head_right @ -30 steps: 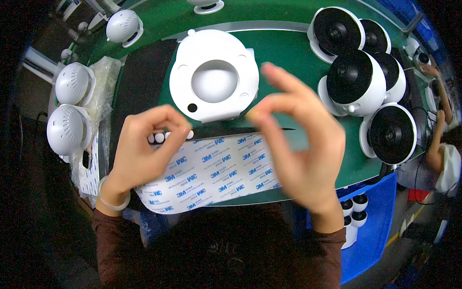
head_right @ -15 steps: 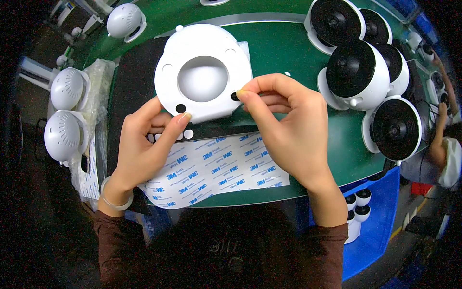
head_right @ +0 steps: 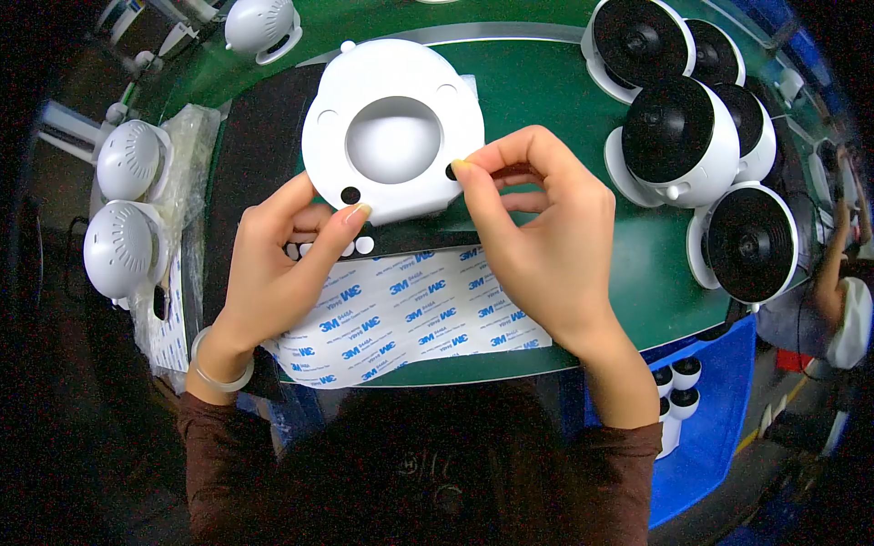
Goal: Applying adhesive pads to the bottom of security camera housings on a production line.
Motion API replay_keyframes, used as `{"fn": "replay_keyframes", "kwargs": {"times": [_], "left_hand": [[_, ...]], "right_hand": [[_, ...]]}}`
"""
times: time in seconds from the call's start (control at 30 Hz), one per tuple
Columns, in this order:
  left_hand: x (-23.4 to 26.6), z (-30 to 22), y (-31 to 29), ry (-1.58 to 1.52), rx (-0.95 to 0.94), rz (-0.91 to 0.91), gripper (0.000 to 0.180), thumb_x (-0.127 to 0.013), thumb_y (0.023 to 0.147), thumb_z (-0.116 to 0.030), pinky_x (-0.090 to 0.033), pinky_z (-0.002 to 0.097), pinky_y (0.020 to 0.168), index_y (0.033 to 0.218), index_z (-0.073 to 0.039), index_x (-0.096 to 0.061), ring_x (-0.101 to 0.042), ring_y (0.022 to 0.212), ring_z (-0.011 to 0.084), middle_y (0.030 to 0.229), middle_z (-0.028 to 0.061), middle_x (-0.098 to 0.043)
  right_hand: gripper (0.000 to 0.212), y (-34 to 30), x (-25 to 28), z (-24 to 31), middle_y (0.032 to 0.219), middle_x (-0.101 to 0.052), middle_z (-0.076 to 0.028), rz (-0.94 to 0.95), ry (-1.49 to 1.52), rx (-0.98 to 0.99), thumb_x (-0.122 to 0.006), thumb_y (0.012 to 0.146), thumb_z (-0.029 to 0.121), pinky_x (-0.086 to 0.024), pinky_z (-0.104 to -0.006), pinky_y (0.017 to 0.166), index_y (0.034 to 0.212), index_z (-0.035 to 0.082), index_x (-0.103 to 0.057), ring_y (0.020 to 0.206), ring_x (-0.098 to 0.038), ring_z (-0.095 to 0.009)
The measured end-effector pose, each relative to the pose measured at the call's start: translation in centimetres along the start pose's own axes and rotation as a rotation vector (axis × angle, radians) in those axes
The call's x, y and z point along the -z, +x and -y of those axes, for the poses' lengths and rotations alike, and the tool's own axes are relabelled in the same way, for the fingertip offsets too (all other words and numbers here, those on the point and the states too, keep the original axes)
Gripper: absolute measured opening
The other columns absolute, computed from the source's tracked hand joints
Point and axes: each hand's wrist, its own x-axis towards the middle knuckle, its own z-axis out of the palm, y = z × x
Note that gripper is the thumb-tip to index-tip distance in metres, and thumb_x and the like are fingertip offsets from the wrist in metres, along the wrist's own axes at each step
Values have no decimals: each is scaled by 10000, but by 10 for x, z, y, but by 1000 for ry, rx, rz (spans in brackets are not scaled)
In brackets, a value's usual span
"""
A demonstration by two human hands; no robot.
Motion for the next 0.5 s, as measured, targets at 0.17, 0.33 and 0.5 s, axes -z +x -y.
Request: {"fn": "replay_keyframes", "kwargs": {"times": [0.17,0.33,0.5], "left_hand": [[4,-3,-3,97,54,21,199,-594,806,-192,-310,260,379,756,0,-588,-478,352,184,459,81,-523],[19,-14,-2,159,97,363,80,-629,725,-63,-387,190,459,755,11,-630,-512,468,60,550,61,-573],[25,-26,-4,-27,30,301,108,-651,638,-56,-393,197,455,733,-6,-644,-551,473,103,567,76,-583]], "right_hand": [[138,2,4,-3,761,-630,-111,83,186,-151,-570,814,31,-498,-204,602,925,-5,-496,675,-609,-119],[127,-6,16,7,763,-635,-109,-15,74,-48,-515,836,10,-489,-208,606,958,-25,-512,703,-614,-141],[227,-21,15,28,827,-631,-107,334,-173,340,-675,603,-25,-479,-266,648,826,3,-649,736,-608,-205]]}}
